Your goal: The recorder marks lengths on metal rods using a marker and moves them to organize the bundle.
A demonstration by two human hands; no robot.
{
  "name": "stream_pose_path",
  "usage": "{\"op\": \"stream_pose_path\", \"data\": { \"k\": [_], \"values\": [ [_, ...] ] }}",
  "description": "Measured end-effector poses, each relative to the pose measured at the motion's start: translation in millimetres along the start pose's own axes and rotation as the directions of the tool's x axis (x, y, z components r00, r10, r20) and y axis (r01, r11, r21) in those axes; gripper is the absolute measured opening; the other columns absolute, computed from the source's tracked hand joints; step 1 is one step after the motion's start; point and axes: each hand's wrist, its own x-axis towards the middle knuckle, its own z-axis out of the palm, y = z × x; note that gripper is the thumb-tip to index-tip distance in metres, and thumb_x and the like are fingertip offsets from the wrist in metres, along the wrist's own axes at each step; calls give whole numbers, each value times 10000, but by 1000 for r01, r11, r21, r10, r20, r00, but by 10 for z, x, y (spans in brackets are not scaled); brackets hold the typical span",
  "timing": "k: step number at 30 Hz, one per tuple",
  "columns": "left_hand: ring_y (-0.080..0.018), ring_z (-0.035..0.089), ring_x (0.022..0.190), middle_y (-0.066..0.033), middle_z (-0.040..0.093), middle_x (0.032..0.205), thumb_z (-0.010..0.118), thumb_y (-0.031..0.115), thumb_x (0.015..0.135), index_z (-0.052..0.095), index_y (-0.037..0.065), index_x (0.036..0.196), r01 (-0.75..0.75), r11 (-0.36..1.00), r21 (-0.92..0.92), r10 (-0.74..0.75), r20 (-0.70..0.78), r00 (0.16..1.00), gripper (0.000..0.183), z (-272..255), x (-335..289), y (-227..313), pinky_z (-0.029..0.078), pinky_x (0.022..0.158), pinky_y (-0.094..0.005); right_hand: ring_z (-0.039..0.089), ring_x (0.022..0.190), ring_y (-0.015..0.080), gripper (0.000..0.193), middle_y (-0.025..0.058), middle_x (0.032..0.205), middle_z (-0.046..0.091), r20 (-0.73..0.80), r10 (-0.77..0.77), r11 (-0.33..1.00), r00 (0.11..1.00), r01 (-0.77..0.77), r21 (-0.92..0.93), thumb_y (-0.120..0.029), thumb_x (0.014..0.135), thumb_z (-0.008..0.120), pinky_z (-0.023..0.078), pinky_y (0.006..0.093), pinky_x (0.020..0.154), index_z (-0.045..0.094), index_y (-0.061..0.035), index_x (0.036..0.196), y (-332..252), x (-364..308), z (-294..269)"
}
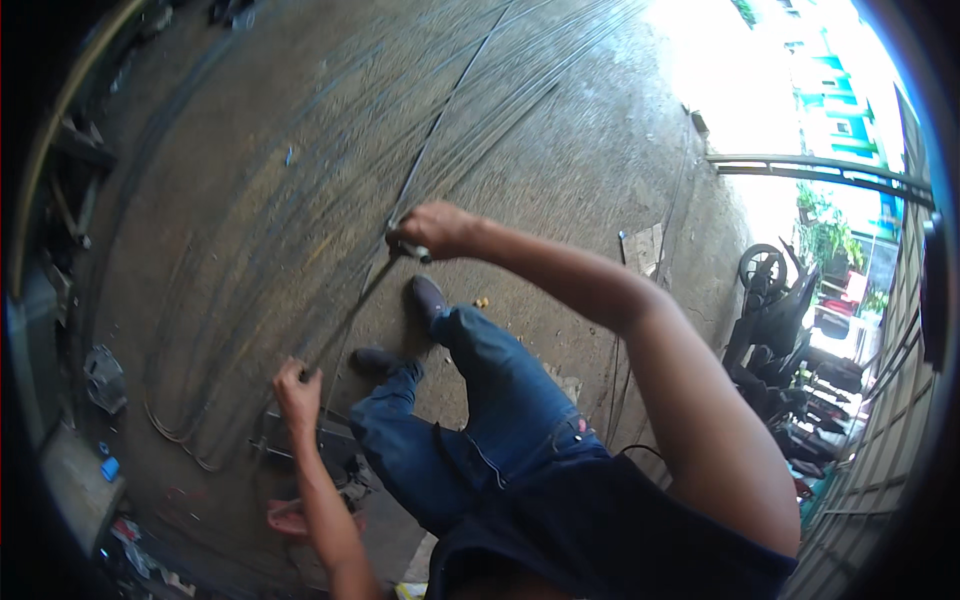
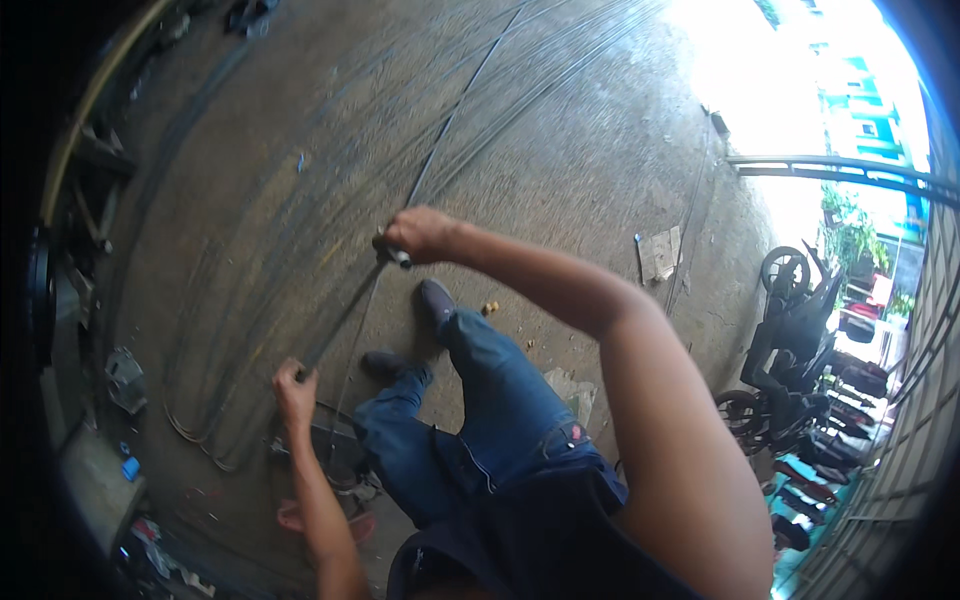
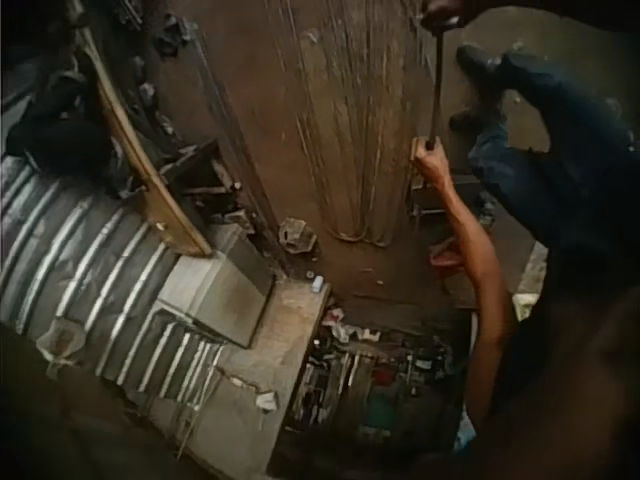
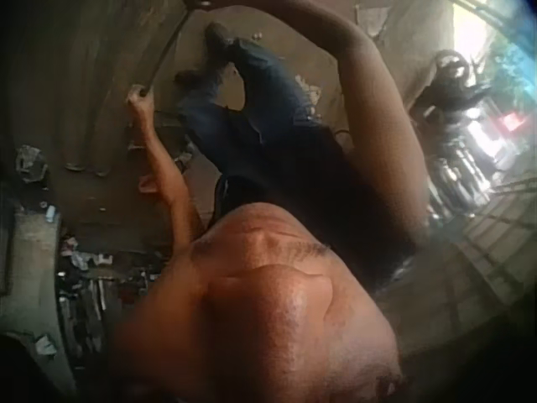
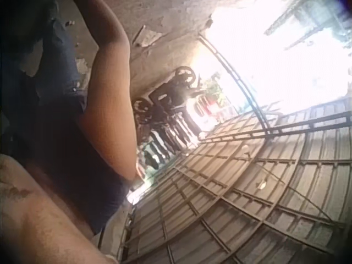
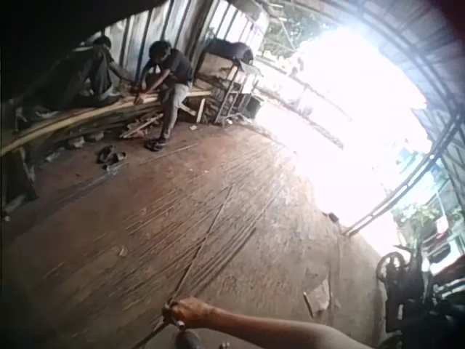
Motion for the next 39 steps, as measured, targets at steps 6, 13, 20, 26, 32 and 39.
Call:
{"op": "stream_pose_path", "data": {
  "k": [6,13,20,26,32,39],
  "values": [
    [-473,622,839,-248,637,811,801,18,643,629,-68,755,85,995,56,-82,-51,995,223,-1146,-724,1624,487,755,-504,709,866,337,296,128,889,726,-33,2,1000,999,-2,8,-151,794,729,556,451,720,715,-152,1089,-1442,-532,-668],
    [-465,637,828,-253,648,827,789,8,651,652,-78,787,110,994,29,-107,-80,991,212,-1713,-1208,2145,489,716,-499,681,864,339,118,120,822,657,-55,-66,996,996,62,-67,-161,880,591,541,460,694,664,-99,949,-2551,-802,-975],
    [-449,645,817,-239,653,801,777,28,663,659,-63,769,39,997,69,-33,-83,996,183,-1968,-1233,2061,491,711,-495,669,864,310,107,97,815,650,-260,-110,986,959,74,-147,-176,891,591,539,431,702,673,-118,929,-2852,-907,-1021],
    [-447,659,809,-264,653,799,825,63,671,665,-79,800,-15,996,91,25,-107,994,250,-2219,-1149,2175,488,699,-470,703,795,309,97,117,766,677,-354,-34,993,935,-9,-120,-150,868,627,553,438,659,700,-93,897,-2966,-960,-1052],
    [-431,637,810,-231,650,831,843,133,653,673,-45,786,-114,985,133,129,-115,985,280,-2507,-1217,2016,504,714,-487,688,829,302,159,105,869,660,-277,68,995,958,-86,-53,-136,877,596,551,422,682,690,-173,1000,-3165,-997,-1108],
    [-375,677,908,-177,690,947,863,239,662,711,-10,851,-60,995,74,72,-164,984,347,-2363,-1450,1726,552,797,-450,656,922,371,256,147,975,662,-130,134,991,982,-131,28,-47,791,690,529,453,723,665,-103,1040,-3530,-1152,-1296]
  ]
}}
